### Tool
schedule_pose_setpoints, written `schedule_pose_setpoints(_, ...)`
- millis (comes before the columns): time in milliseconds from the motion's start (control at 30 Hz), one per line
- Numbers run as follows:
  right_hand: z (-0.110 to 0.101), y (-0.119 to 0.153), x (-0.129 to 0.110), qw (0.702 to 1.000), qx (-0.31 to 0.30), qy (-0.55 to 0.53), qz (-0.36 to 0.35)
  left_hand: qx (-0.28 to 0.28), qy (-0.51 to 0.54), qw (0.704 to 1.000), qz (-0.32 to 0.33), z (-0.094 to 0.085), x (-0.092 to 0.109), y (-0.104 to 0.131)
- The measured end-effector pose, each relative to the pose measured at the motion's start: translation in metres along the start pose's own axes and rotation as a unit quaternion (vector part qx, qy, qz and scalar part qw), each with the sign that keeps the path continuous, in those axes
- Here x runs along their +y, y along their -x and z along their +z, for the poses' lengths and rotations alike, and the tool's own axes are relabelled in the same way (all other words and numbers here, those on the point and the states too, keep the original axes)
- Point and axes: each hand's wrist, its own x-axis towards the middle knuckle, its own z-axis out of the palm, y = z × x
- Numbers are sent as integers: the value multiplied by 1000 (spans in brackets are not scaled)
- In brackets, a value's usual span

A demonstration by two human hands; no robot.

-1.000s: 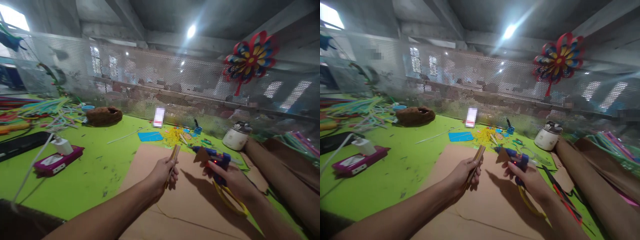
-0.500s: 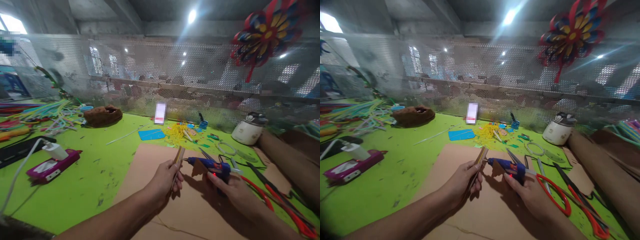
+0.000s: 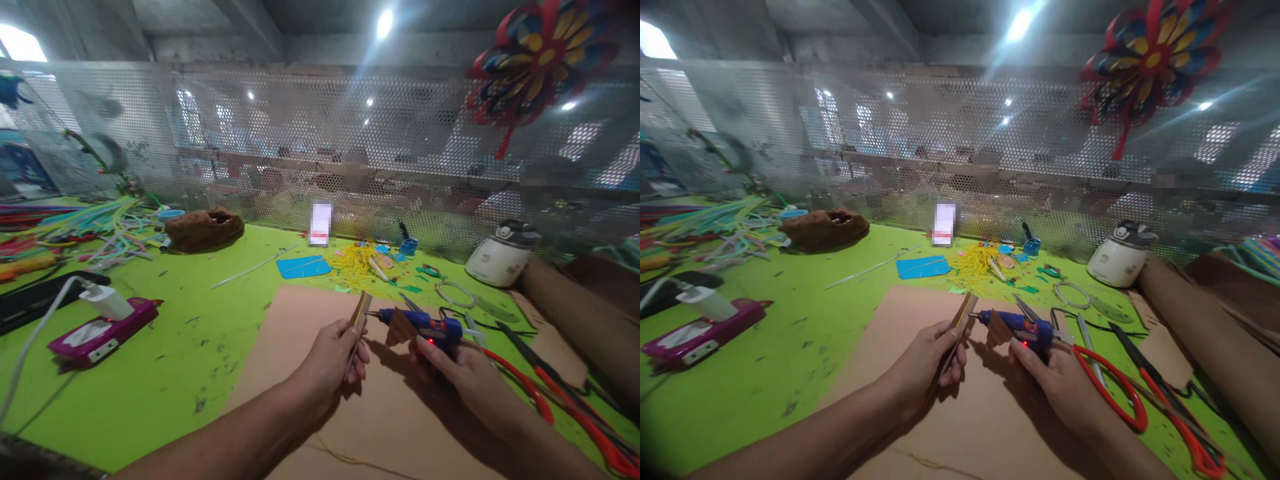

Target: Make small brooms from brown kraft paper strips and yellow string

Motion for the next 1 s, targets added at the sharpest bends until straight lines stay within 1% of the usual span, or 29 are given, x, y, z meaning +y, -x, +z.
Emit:
schedule_pose_setpoints(200,-2,-2,-4,1000,13,-6,2,-8,-3,1000,2,-1,-3,-2)
schedule_pose_setpoints(300,-4,-2,-2,1000,18,-3,7,-10,-4,1000,7,0,-3,-2)
schedule_pose_setpoints(467,-3,-4,5,999,35,-30,27,-13,-5,1000,15,1,-3,0)
schedule_pose_setpoints(667,-1,-6,8,997,54,-48,24,-22,-6,1000,7,-1,-5,-2)
schedule_pose_setpoints(833,-2,-5,5,998,53,-14,7,-11,-3,1000,14,-1,-5,-3)
schedule_pose_setpoints(1000,-3,-3,1,999,42,16,-8,-16,-1,1000,0,-1,-6,-4)
